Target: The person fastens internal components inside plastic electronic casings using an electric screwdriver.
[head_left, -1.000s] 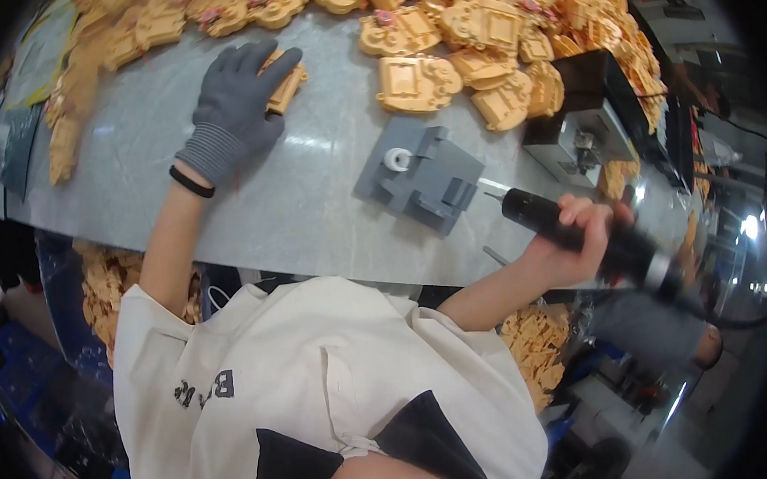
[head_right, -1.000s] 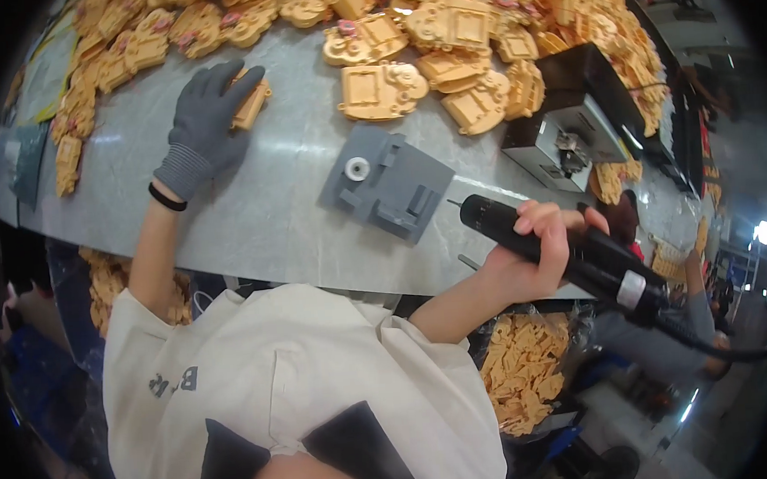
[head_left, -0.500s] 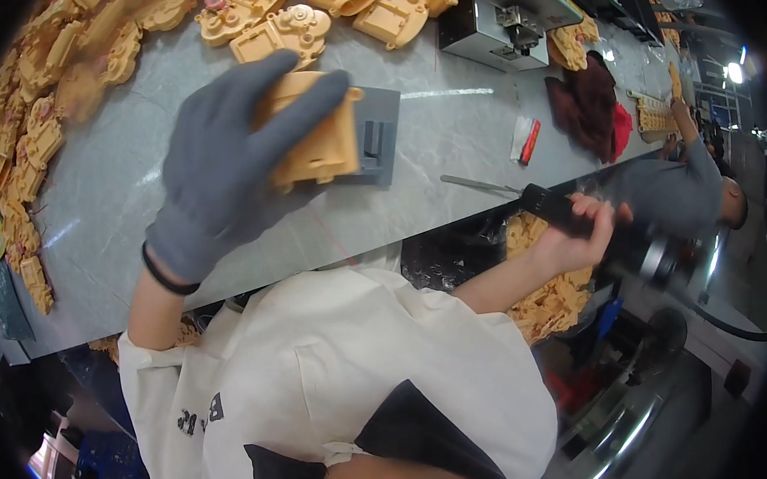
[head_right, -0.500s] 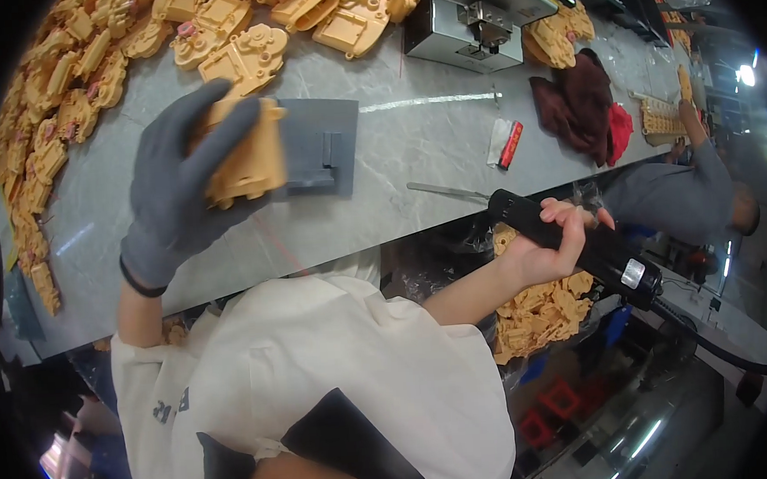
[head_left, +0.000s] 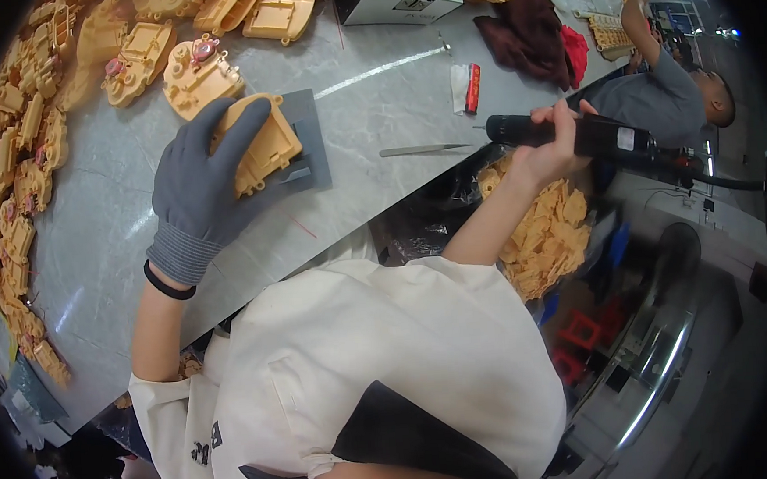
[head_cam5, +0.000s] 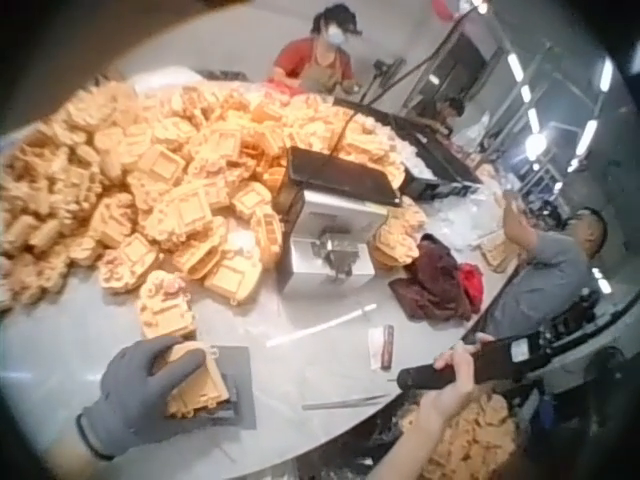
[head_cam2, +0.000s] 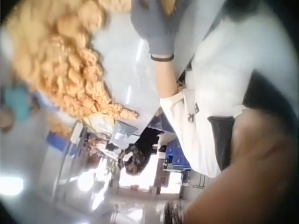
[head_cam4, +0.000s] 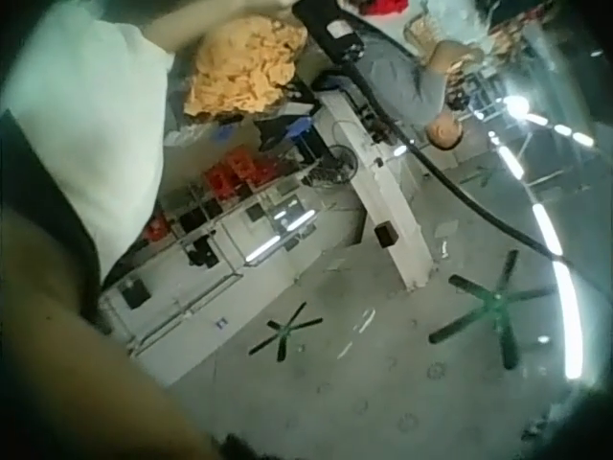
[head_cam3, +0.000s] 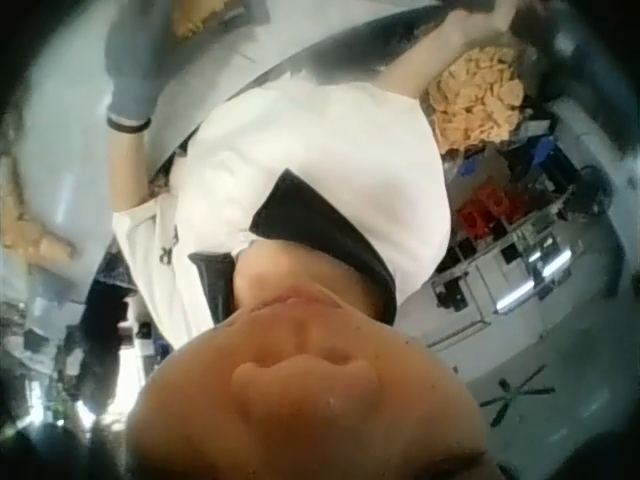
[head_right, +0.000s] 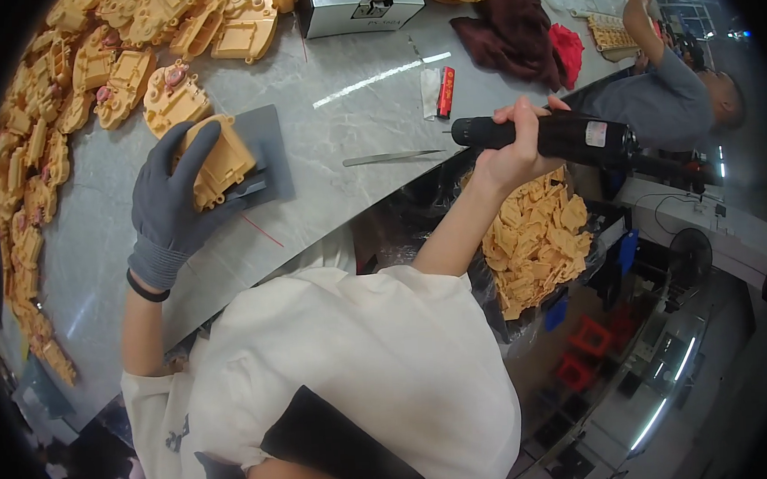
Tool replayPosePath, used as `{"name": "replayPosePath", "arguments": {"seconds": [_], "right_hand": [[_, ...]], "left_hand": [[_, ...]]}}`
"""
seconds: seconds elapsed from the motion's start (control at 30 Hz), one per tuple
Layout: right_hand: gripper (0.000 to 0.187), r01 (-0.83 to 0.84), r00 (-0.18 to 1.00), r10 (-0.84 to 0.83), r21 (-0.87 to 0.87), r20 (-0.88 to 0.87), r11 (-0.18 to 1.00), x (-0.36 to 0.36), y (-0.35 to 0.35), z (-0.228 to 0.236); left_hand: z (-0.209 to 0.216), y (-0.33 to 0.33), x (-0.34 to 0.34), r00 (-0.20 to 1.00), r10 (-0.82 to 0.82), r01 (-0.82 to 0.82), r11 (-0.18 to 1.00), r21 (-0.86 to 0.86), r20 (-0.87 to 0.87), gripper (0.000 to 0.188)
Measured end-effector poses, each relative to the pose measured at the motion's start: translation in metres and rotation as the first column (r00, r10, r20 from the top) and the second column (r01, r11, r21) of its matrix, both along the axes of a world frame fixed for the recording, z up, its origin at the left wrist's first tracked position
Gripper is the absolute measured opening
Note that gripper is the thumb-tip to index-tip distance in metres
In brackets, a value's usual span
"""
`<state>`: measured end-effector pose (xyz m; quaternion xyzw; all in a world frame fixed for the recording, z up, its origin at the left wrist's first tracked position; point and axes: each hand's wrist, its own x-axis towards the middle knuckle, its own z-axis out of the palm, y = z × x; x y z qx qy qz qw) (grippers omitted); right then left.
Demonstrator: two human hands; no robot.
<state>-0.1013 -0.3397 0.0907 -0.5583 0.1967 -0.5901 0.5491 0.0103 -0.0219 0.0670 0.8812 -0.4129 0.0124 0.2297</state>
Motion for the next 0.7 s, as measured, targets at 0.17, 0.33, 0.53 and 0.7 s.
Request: {"name": "replayPosePath", "arguments": {"seconds": [0.17,0.33,0.53,0.7], "right_hand": [[0.034,0.059,0.997,-0.060,-0.016,-0.057,0.998,-0.009,-0.004,-0.003],[0.032,0.086,0.993,-0.086,0.001,-0.080,0.996,-0.020,-0.010,-0.002],[0.031,-0.083,0.996,0.084,0.041,-0.014,0.996,-0.022,-0.004,-0.002],[0.036,-0.140,0.989,0.143,0.112,-0.020,0.984,-0.032,0.014,-0.001]], "left_hand": [[-0.008,0.013,0.000,1.000,-0.029,0.029,0.998,-0.052,-0.005,0.075],[0.010,0.003,0.013,0.984,-0.176,0.175,0.983,0.051,0.005,0.074],[0.002,0.004,0.017,0.980,-0.194,0.196,0.979,0.046,-0.052,0.076],[0.003,0.003,0.019,0.975,-0.165,0.161,0.986,-0.035,-0.149,0.079]]}}
